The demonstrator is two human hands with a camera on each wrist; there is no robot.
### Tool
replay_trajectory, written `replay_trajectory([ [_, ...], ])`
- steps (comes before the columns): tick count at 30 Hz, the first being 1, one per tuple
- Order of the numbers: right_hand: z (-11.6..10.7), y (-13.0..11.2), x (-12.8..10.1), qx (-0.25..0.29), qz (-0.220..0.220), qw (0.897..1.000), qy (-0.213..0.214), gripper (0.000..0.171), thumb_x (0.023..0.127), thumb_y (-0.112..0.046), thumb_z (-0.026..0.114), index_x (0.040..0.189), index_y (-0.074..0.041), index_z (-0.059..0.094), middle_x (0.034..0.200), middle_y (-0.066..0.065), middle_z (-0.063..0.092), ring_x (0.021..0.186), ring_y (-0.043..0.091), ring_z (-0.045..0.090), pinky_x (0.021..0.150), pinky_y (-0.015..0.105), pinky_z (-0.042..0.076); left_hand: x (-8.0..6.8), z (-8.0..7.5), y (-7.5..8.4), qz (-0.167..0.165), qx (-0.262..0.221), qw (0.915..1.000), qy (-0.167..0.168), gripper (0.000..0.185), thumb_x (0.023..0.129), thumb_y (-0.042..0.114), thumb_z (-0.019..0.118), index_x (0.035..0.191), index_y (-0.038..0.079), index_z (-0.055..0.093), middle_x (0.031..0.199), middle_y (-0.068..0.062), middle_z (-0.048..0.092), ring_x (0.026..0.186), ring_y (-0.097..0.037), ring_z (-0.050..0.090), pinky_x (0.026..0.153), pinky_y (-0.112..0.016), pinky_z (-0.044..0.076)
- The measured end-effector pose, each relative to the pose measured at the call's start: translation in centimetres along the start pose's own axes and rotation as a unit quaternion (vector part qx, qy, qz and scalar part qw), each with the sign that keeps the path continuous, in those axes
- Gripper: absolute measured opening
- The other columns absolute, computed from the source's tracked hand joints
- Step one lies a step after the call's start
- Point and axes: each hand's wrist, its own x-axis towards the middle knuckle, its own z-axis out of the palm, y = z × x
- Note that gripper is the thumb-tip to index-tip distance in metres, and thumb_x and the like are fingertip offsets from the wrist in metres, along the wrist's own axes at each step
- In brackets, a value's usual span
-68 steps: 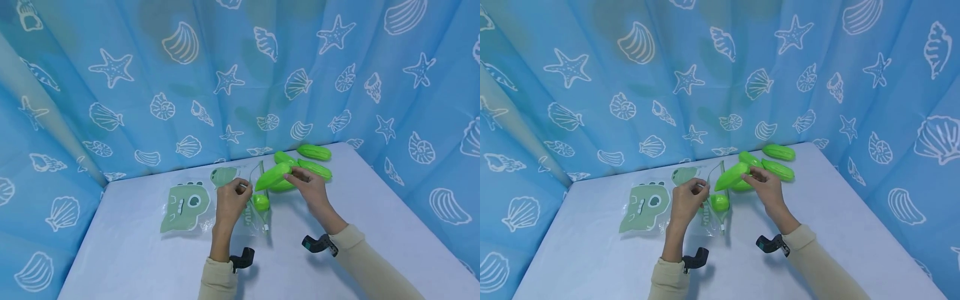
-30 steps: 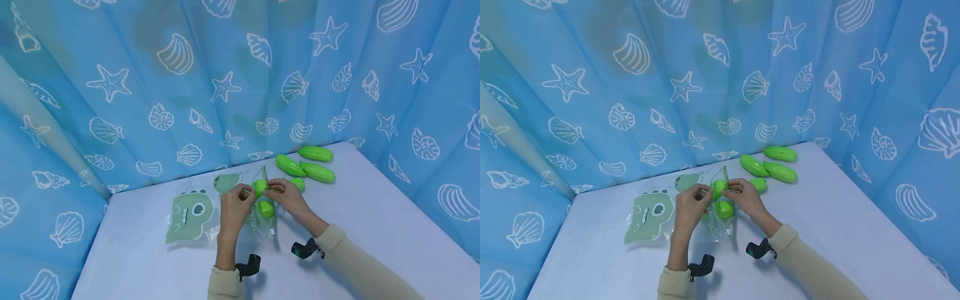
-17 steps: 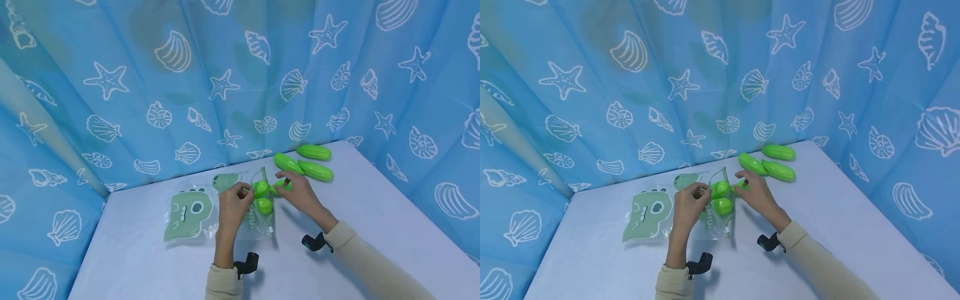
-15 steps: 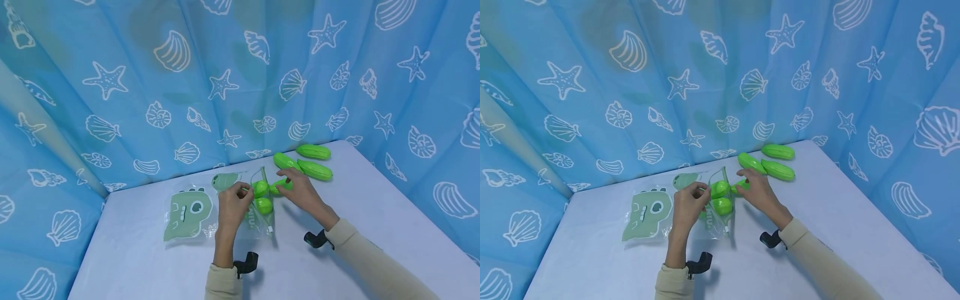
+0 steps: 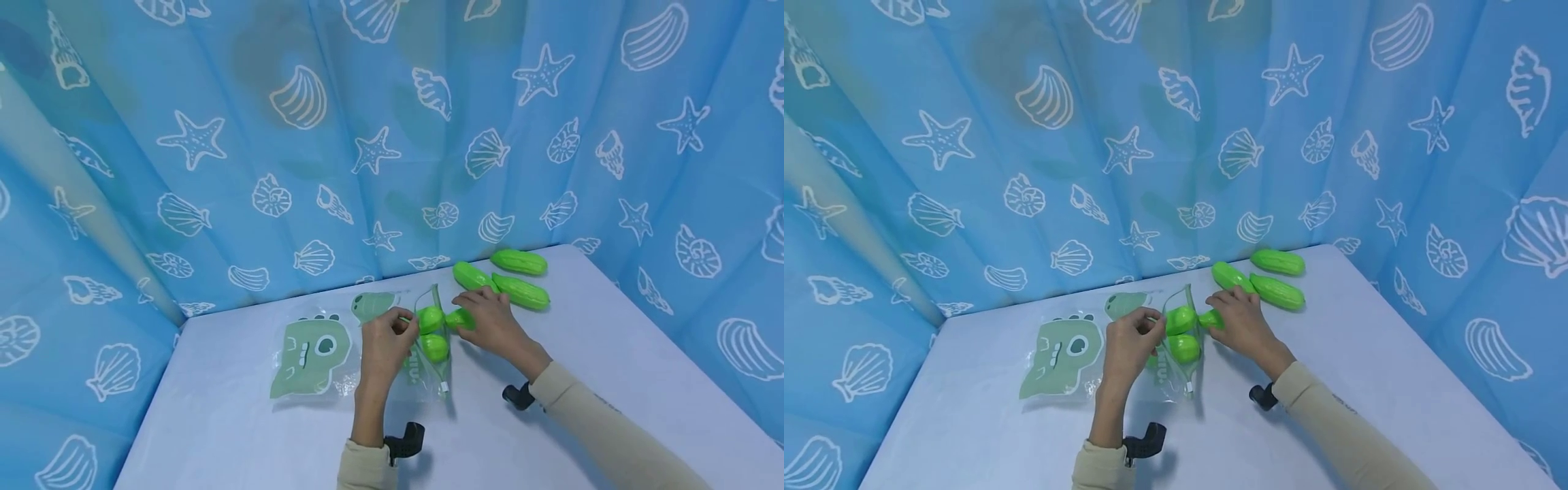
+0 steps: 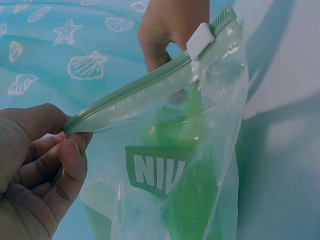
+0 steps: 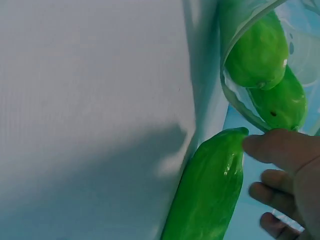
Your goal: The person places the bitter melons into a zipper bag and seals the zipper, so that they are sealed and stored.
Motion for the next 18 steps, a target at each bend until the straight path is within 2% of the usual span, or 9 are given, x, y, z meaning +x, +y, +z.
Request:
replay_trajectory([
  [9, 0.9, 0.7, 0.3, -0.085, -0.049, 0.995, -0.009, 0.047, 0.071, -0.019, 0.078, 0.114, -0.012, 0.062, 0.113, 0.003, 0.059, 0.109, 0.025, 0.041, 0.081, 0.046, 0.029, 0.3, -0.1, -0.1, 0.003, -0.002, 1.0, 0.003, 0.011, 0.085, 0.018, 0.064, 0.089, 0.008, 0.067, 0.063, 0.002, 0.063, 0.041, -0.005, 0.053, 0.039, -0.021, 0.046],
  [13, 0.9, 1.0, 0.0, -0.084, -0.047, 0.995, -0.009, 0.042, 0.071, -0.02, 0.077, 0.11, -0.011, 0.063, 0.109, 0.003, 0.06, 0.108, 0.024, 0.042, 0.082, 0.047, 0.03, 0.1, 0.2, -0.1, -0.005, 0.002, 1.0, -0.003, 0.012, 0.085, 0.019, 0.064, 0.089, 0.009, 0.068, 0.063, 0.003, 0.062, 0.041, -0.005, 0.052, 0.039, -0.021, 0.046],
  [18, 0.5, 1.0, -0.2, -0.062, -0.029, 0.998, -0.014, 0.046, 0.07, -0.029, 0.078, 0.109, -0.01, 0.063, 0.109, 0.005, 0.059, 0.108, 0.024, 0.042, 0.082, 0.046, 0.029, 0.0, 0.3, -0.3, -0.003, 0.011, 0.9999, 0.002, 0.012, 0.085, 0.019, 0.064, 0.089, 0.009, 0.068, 0.062, 0.005, 0.062, 0.04, -0.004, 0.052, 0.039, -0.021, 0.046],
])
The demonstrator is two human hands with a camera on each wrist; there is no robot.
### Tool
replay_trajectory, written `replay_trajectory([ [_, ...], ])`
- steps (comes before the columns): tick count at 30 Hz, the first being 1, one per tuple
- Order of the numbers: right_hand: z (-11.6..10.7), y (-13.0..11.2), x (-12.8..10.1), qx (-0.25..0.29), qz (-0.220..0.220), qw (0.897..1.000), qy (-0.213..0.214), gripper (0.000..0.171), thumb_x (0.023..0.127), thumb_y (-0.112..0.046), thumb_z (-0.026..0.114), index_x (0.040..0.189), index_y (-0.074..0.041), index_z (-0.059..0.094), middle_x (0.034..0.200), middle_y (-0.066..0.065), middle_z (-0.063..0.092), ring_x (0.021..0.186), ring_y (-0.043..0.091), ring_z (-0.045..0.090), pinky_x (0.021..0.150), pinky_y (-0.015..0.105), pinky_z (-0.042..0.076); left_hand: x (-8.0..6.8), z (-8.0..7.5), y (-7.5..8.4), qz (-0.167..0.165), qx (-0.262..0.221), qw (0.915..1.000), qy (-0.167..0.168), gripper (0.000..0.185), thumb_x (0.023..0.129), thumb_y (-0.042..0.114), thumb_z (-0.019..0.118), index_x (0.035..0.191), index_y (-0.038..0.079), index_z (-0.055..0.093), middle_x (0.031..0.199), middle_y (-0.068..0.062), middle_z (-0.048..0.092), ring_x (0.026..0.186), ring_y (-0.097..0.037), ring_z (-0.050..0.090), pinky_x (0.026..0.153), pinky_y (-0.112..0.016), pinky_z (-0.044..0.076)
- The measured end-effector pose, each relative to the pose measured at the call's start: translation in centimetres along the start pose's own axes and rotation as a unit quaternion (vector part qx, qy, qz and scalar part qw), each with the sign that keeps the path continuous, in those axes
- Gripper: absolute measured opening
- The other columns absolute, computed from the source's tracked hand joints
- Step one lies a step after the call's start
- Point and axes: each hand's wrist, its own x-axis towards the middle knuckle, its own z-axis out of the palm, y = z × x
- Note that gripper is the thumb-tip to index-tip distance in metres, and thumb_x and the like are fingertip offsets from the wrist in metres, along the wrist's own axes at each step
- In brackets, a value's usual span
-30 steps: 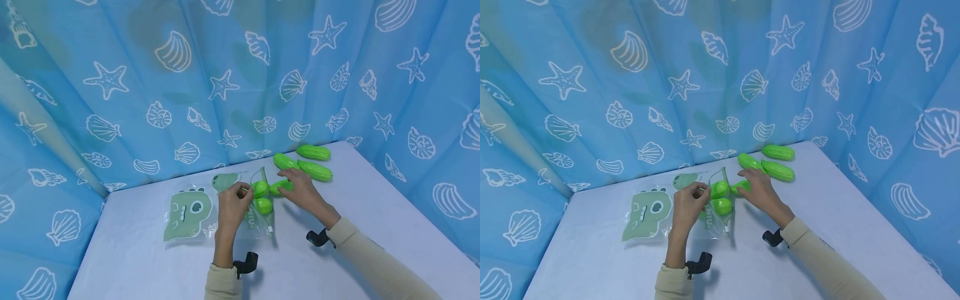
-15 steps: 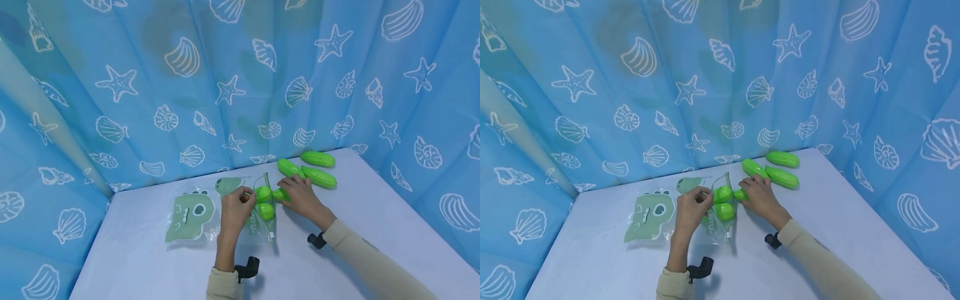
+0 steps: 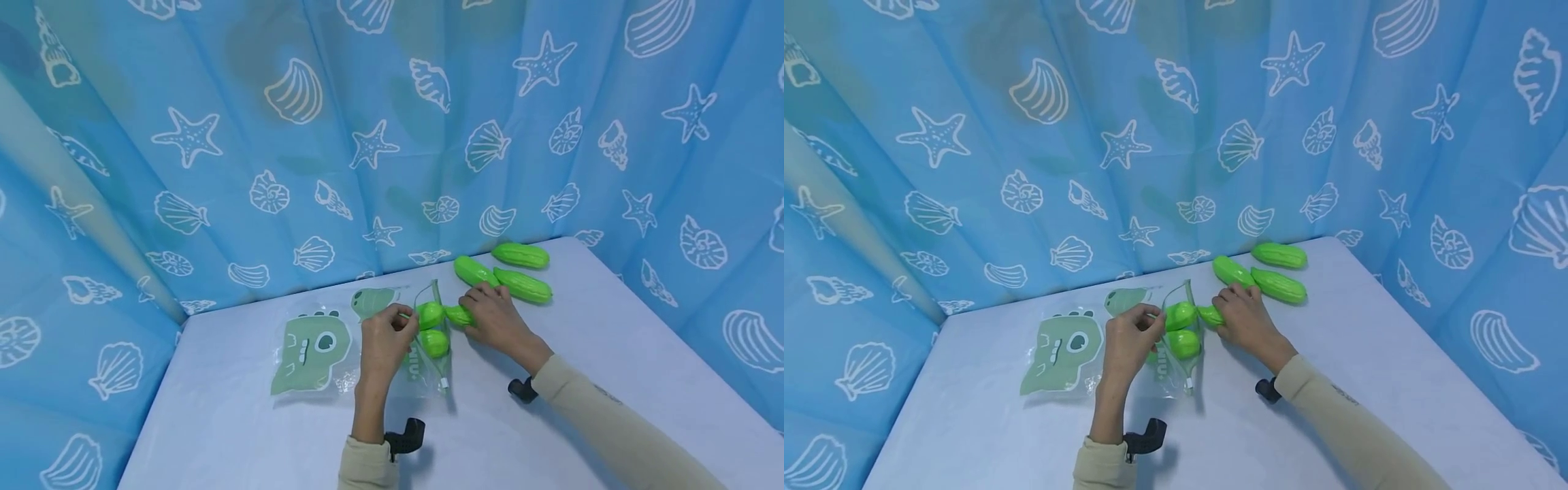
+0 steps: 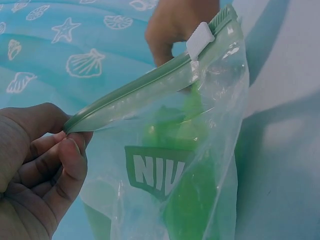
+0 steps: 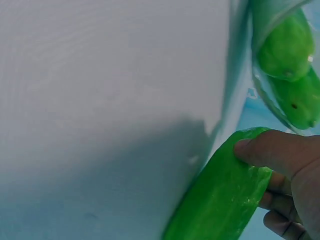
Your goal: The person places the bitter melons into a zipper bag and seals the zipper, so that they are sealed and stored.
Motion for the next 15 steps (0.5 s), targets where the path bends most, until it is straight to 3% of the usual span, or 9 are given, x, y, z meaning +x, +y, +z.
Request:
replay_trajectory([
  [6, -1.8, 0.2, -0.1, 0.026, 0.04, 0.999, 0.013, 0.048, 0.068, -0.035, 0.079, 0.106, -0.011, 0.063, 0.108, 0.006, 0.059, 0.106, 0.025, 0.042, 0.078, 0.045, 0.028, 0.0, 0.1, -0.1, 0.001, -0.006, 1.0, 0.0, 0.011, 0.085, 0.019, 0.064, 0.089, 0.009, 0.068, 0.063, 0.004, 0.062, 0.04, -0.004, 0.052, 0.039, -0.021, 0.046],
  [15, -4.3, 0.1, -0.4, 0.072, 0.061, 0.992, 0.082, 0.047, 0.071, -0.036, 0.075, 0.11, -0.012, 0.063, 0.105, 0.006, 0.058, 0.098, 0.026, 0.041, 0.067, 0.042, 0.023, 0.1, -0.1, -0.1, 0.002, 0.008, 1.0, 0.002, 0.011, 0.084, 0.018, 0.064, 0.089, 0.009, 0.068, 0.063, 0.004, 0.062, 0.041, -0.003, 0.052, 0.039, -0.019, 0.045],
])
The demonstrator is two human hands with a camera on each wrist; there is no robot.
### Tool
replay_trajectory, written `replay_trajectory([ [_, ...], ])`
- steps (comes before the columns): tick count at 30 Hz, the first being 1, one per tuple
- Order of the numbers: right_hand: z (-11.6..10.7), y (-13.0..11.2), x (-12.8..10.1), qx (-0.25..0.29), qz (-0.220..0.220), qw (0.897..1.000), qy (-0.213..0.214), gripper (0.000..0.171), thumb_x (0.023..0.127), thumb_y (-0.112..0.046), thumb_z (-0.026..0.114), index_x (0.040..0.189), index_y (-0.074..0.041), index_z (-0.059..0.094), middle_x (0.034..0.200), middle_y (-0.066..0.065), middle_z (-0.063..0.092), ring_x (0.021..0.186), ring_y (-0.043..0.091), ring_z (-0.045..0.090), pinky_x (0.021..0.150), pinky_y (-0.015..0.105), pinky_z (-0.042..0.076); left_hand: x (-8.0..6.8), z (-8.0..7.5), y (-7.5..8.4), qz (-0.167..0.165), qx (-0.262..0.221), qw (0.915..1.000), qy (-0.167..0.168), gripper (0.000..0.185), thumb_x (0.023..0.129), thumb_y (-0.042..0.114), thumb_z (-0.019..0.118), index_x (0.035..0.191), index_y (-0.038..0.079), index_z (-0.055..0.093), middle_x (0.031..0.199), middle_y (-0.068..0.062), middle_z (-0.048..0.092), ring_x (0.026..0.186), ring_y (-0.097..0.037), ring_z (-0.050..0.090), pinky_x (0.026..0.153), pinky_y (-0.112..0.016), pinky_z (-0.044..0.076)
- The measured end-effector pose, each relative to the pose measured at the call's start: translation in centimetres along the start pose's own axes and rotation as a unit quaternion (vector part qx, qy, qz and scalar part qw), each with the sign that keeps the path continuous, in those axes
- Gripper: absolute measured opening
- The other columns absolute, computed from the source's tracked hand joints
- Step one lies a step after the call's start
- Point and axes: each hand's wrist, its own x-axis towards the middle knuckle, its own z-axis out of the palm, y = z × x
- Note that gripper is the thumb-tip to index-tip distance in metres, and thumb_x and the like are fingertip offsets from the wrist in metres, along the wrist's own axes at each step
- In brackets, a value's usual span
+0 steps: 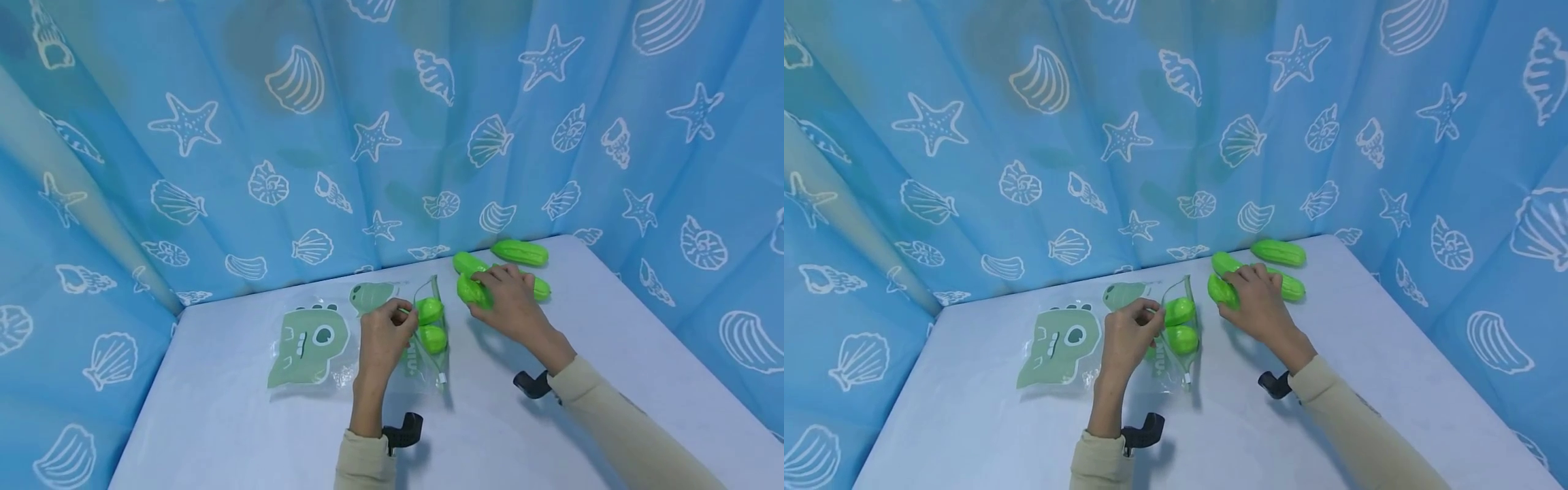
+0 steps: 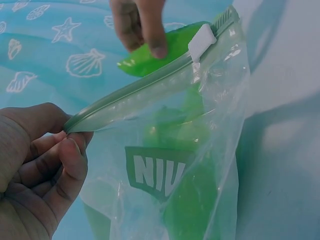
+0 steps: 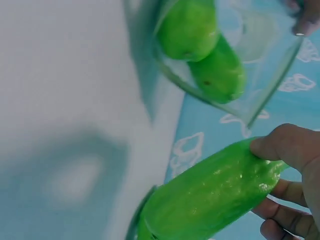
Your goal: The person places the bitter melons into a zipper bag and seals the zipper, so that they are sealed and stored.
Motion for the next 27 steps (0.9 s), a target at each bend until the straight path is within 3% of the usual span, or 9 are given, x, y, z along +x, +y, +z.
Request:
replay_trajectory([
  [7, -0.9, 0.1, -0.4, 0.038, 0.005, 0.999, 0.026, 0.047, 0.071, -0.034, 0.075, 0.11, -0.01, 0.064, 0.108, 0.008, 0.059, 0.1, 0.026, 0.041, 0.068, 0.042, 0.023, 0.4, -0.2, 0.1, 0.001, -0.002, 1.0, 0.001, 0.01, 0.084, 0.018, 0.064, 0.088, 0.009, 0.068, 0.063, 0.003, 0.062, 0.041, -0.004, 0.052, 0.039, -0.019, 0.045],
  [13, -1.7, 0.1, -1.1, 0.117, 0.062, 0.991, 0.013, 0.045, 0.074, -0.033, 0.074, 0.109, -0.007, 0.062, 0.107, 0.009, 0.061, 0.104, 0.027, 0.042, 0.074, 0.046, 0.023, 0.0, -0.1, 0.0, -0.008, -0.009, 0.9999, -0.005, 0.011, 0.084, 0.018, 0.065, 0.089, 0.008, 0.068, 0.063, 0.004, 0.062, 0.041, -0.005, 0.052, 0.039, -0.02, 0.045],
  [21, -2.3, -0.1, -1.4, 0.215, 0.156, 0.964, -0.022, 0.06, 0.077, -0.047, 0.069, 0.121, -0.009, 0.056, 0.107, 0.006, 0.058, 0.103, 0.024, 0.048, 0.086, 0.048, 0.039, -0.1, -0.2, 0.0, -0.004, -0.005, 1.0, 0.004, 0.01, 0.084, 0.017, 0.064, 0.088, 0.008, 0.068, 0.062, 0.003, 0.062, 0.04, -0.004, 0.051, 0.039, -0.02, 0.045],
  [27, -1.6, -0.3, -1.9, 0.288, 0.19, 0.938, -0.027, 0.06, 0.078, -0.047, 0.067, 0.122, -0.008, 0.054, 0.109, 0.006, 0.057, 0.103, 0.023, 0.049, 0.083, 0.039, 0.037, -0.1, -0.1, 0.0, -0.004, 0.0, 1.0, 0.004, 0.01, 0.084, 0.016, 0.064, 0.088, 0.009, 0.068, 0.062, 0.003, 0.062, 0.04, -0.004, 0.051, 0.039, -0.02, 0.045],
])
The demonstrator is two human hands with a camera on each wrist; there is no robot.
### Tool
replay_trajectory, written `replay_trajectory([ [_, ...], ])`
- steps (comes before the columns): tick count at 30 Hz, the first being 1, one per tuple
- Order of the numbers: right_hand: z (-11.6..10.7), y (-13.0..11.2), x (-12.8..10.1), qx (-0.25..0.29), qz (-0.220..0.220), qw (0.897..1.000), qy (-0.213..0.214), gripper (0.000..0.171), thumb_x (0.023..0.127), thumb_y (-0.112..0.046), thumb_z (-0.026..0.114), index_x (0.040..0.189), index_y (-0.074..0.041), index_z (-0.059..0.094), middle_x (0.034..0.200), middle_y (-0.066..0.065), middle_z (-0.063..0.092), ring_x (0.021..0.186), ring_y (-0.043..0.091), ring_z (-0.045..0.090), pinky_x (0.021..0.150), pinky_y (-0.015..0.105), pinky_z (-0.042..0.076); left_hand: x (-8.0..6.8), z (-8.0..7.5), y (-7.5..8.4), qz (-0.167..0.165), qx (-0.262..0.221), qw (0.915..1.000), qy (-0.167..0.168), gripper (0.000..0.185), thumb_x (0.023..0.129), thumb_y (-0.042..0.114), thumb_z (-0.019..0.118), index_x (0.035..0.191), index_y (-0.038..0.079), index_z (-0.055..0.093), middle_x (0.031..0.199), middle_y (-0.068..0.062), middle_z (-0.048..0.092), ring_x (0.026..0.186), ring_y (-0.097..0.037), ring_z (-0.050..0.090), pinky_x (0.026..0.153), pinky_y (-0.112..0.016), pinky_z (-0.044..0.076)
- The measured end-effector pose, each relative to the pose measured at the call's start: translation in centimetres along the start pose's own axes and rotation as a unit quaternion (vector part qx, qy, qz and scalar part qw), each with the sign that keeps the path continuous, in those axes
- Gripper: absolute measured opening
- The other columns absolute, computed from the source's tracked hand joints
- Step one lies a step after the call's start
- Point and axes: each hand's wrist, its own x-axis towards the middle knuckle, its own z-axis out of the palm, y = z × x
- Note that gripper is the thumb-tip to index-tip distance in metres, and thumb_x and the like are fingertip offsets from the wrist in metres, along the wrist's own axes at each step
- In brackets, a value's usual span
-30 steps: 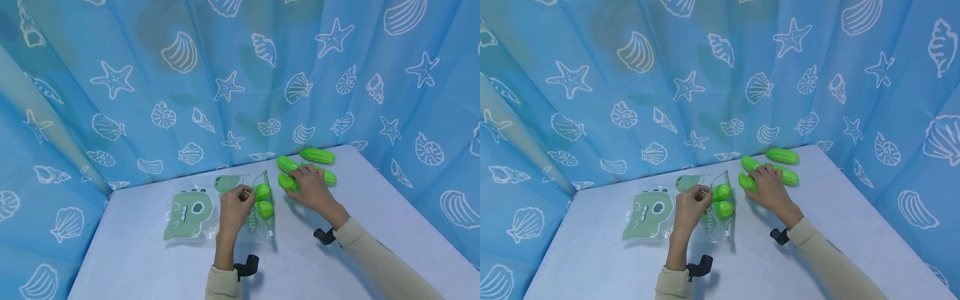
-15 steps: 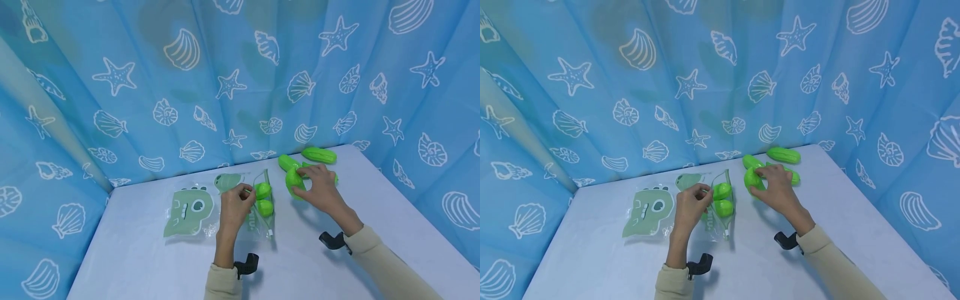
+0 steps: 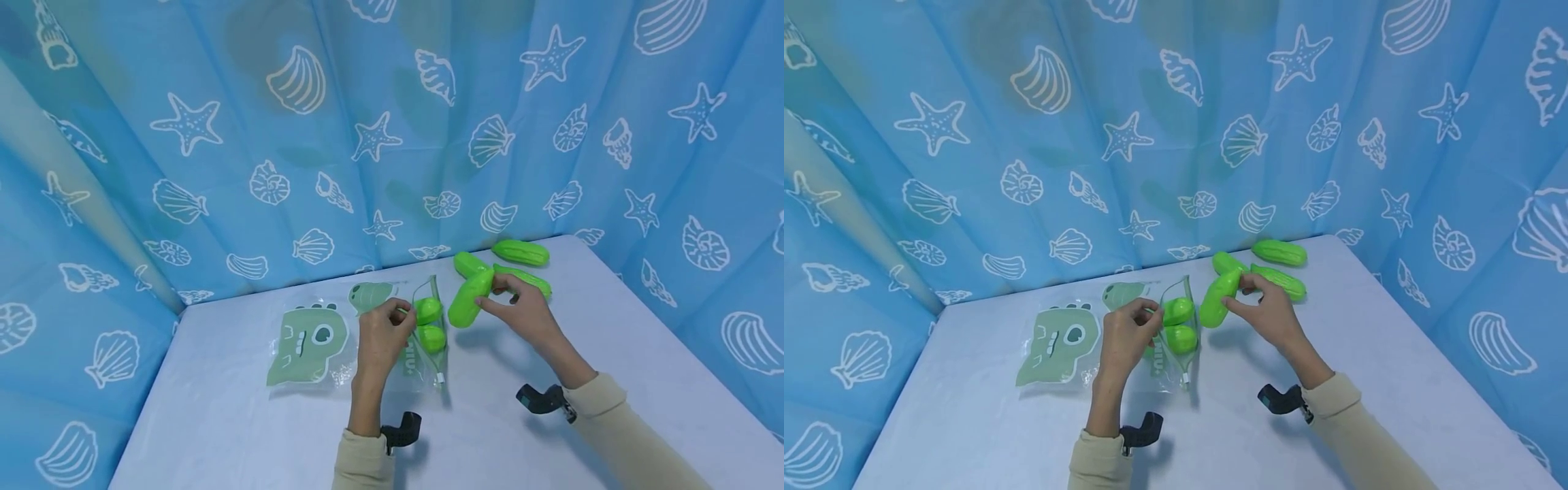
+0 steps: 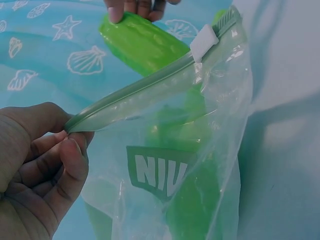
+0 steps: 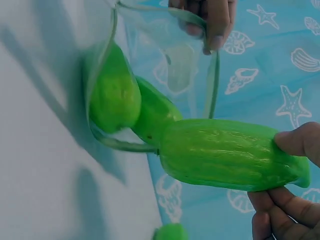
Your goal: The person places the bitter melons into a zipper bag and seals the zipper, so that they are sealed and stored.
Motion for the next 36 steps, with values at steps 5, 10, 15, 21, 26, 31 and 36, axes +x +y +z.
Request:
replay_trajectory([
  [5, 1.0, 0.0, -0.2, 0.061, 0.025, 0.998, -0.01, 0.058, 0.078, -0.045, 0.068, 0.121, -0.008, 0.055, 0.11, 0.006, 0.056, 0.101, 0.022, 0.049, 0.082, 0.034, 0.038, 0.1, -0.2, 0.0, -0.002, -0.003, 1.0, -0.002, 0.01, 0.084, 0.017, 0.063, 0.088, 0.009, 0.068, 0.062, 0.003, 0.062, 0.039, -0.004, 0.051, 0.04, -0.02, 0.045],
  [10, 1.8, -0.2, -0.6, 0.118, 0.042, 0.992, -0.003, 0.057, 0.078, -0.042, 0.07, 0.12, -0.007, 0.056, 0.11, 0.006, 0.056, 0.102, 0.021, 0.05, 0.085, 0.038, 0.04, 0.0, -0.2, 0.0, -0.004, 0.004, 1.0, -0.004, 0.01, 0.084, 0.017, 0.063, 0.088, 0.009, 0.068, 0.062, 0.003, 0.062, 0.039, -0.004, 0.051, 0.039, -0.02, 0.045],
  [15, 2.3, -0.2, -0.5, 0.175, 0.075, 0.982, -0.018, 0.061, 0.075, -0.041, 0.073, 0.123, -0.009, 0.054, 0.115, 0.006, 0.054, 0.107, 0.02, 0.049, 0.088, 0.038, 0.043, 0.1, -0.2, 0.0, 0.003, 0.005, 1.0, -0.002, 0.01, 0.084, 0.016, 0.063, 0.088, 0.009, 0.068, 0.061, 0.003, 0.061, 0.04, -0.004, 0.051, 0.039, -0.02, 0.045],
  [21, 3.1, 0.0, -0.6, 0.224, 0.126, 0.965, -0.048, 0.071, 0.073, -0.039, 0.075, 0.131, -0.008, 0.047, 0.127, 0.008, 0.05, 0.118, 0.023, 0.046, 0.098, 0.041, 0.037, 0.1, -0.1, -0.2, -0.001, 0.0, 1.0, -0.009, 0.011, 0.085, 0.018, 0.062, 0.088, 0.009, 0.068, 0.062, 0.003, 0.062, 0.04, -0.004, 0.052, 0.04, -0.02, 0.046],
  [26, 4.0, 0.0, -0.6, 0.255, 0.143, 0.955, -0.047, 0.073, 0.073, -0.038, 0.076, 0.132, -0.008, 0.045, 0.126, 0.009, 0.05, 0.115, 0.023, 0.048, 0.099, 0.041, 0.036, 0.0, 0.1, -0.1, -0.002, 0.007, 0.9999, -0.009, 0.011, 0.085, 0.018, 0.063, 0.088, 0.009, 0.068, 0.062, 0.004, 0.062, 0.04, -0.003, 0.051, 0.041, -0.02, 0.045],
  [31, 4.6, 0.0, -0.7, 0.271, 0.128, 0.952, -0.063, 0.069, 0.074, -0.036, 0.075, 0.13, -0.007, 0.046, 0.122, 0.01, 0.053, 0.11, 0.022, 0.052, 0.096, 0.042, 0.039, 0.0, 0.1, -0.1, -0.005, 0.013, 0.9999, -0.008, 0.011, 0.085, 0.018, 0.063, 0.089, 0.009, 0.068, 0.062, 0.004, 0.062, 0.04, -0.003, 0.051, 0.04, -0.02, 0.045],
  [36, 5.0, 0.3, -0.8, 0.263, 0.132, 0.951, -0.099, 0.068, 0.074, -0.035, 0.076, 0.129, -0.009, 0.046, 0.123, 0.008, 0.051, 0.109, 0.021, 0.053, 0.095, 0.038, 0.042, 0.1, 0.1, 0.0, -0.001, 0.012, 0.9999, -0.007, 0.011, 0.085, 0.017, 0.063, 0.089, 0.009, 0.068, 0.063, 0.003, 0.062, 0.042, -0.004, 0.051, 0.04, -0.02, 0.045],
])
